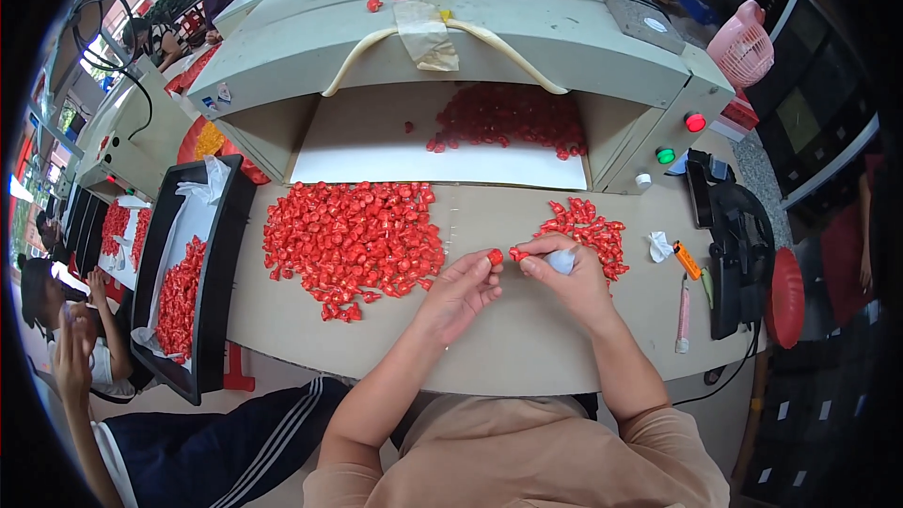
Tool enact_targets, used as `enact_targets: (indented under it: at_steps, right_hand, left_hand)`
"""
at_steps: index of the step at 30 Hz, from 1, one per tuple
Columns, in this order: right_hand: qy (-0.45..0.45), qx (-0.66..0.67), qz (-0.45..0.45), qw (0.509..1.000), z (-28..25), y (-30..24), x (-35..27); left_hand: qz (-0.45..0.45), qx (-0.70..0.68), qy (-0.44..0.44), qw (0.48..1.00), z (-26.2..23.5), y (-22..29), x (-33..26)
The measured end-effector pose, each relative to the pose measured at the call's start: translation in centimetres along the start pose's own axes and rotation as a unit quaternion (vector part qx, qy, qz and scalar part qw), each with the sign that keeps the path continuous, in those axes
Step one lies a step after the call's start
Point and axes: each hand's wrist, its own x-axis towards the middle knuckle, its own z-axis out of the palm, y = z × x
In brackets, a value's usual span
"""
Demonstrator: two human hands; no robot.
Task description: The person glues small red plastic parts together using a glue bottle.
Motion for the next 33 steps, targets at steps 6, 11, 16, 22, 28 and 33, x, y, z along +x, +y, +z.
enact_targets:
  at_steps: [6,11,16,22,28,33]
  right_hand:
    - [0.015,-0.135,-0.091,0.987,0.40,0.00,0.08]
    - [0.015,-0.171,-0.112,0.979,0.42,0.50,0.18]
    - [0.021,-0.178,-0.107,0.978,0.73,0.63,0.13]
    - [0.014,-0.177,-0.108,0.978,1.07,0.61,0.08]
    - [-0.008,-0.164,-0.092,0.982,0.37,0.72,0.32]
    - [0.004,-0.150,-0.048,0.988,0.37,0.79,0.34]
  left_hand:
    - [0.003,0.025,0.014,1.000,0.53,0.08,0.10]
    - [0.012,0.033,0.016,0.999,0.56,-0.01,0.10]
    - [0.026,0.060,0.022,0.998,0.61,-0.02,0.01]
    - [0.063,0.111,0.036,0.991,0.81,-0.17,-0.14]
    - [0.103,0.185,0.041,0.976,0.55,-0.29,-0.10]
    - [0.123,0.231,0.058,0.963,1.03,-0.29,-0.14]
